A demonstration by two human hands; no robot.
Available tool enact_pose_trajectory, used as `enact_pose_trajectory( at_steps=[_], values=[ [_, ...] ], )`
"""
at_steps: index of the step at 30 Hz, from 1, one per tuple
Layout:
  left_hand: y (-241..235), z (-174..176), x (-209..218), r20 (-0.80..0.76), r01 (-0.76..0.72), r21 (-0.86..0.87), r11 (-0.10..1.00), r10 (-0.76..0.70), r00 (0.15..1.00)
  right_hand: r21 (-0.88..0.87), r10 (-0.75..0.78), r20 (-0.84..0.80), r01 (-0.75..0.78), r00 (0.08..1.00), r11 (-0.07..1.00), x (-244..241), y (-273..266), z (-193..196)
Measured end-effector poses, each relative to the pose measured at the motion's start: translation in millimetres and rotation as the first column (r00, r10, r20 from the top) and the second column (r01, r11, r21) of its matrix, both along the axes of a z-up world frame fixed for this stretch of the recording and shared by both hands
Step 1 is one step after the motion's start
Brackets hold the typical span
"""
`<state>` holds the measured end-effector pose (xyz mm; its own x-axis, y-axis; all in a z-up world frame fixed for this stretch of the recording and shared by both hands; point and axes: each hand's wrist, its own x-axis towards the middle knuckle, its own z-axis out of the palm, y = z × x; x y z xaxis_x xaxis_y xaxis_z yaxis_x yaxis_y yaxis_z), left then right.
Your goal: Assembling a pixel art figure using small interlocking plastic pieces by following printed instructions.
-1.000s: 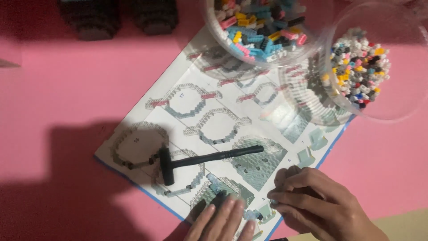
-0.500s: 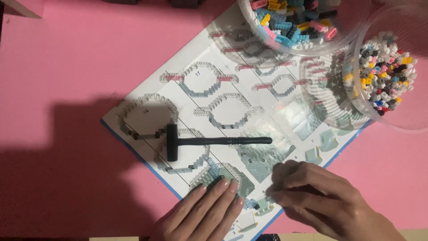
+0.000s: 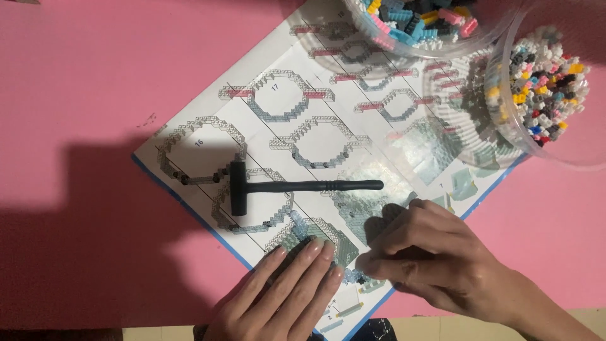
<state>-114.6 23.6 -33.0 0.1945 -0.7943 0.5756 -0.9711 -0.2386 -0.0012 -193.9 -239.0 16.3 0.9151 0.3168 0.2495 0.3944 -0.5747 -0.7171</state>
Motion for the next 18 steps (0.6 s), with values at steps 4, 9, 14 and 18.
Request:
enact_pose_trajectory(
  at_steps=[4,9,14,18],
  values=[
    [-0.3,3.3,0.1,-0.003,-0.003,0.014,1.000,0.003,1.000,-0.027,0.011,0.003,-0.011,1.000,1.000,-2.8,-2.6,-4.1],
    [0.5,1.3,-0.7,0.007,-0.001,0.006,1.000,0.001,1.000,-0.042,0.020,-0.011,-0.021,1.000,0.999,-2.5,-2.6,-2.1],
    [2.0,6.0,-1.1,-0.030,0.010,0.033,0.999,-0.009,1.000,-0.036,0.014,0.014,-0.013,1.000,0.999,-2.9,-1.1,-2.7],
    [2.8,5.7,-0.5,-0.009,0.016,0.047,0.999,-0.016,1.000,-0.075,0.032,0.044,-0.028,0.999,0.997,-2.3,-0.8,-0.8]
  ],
)
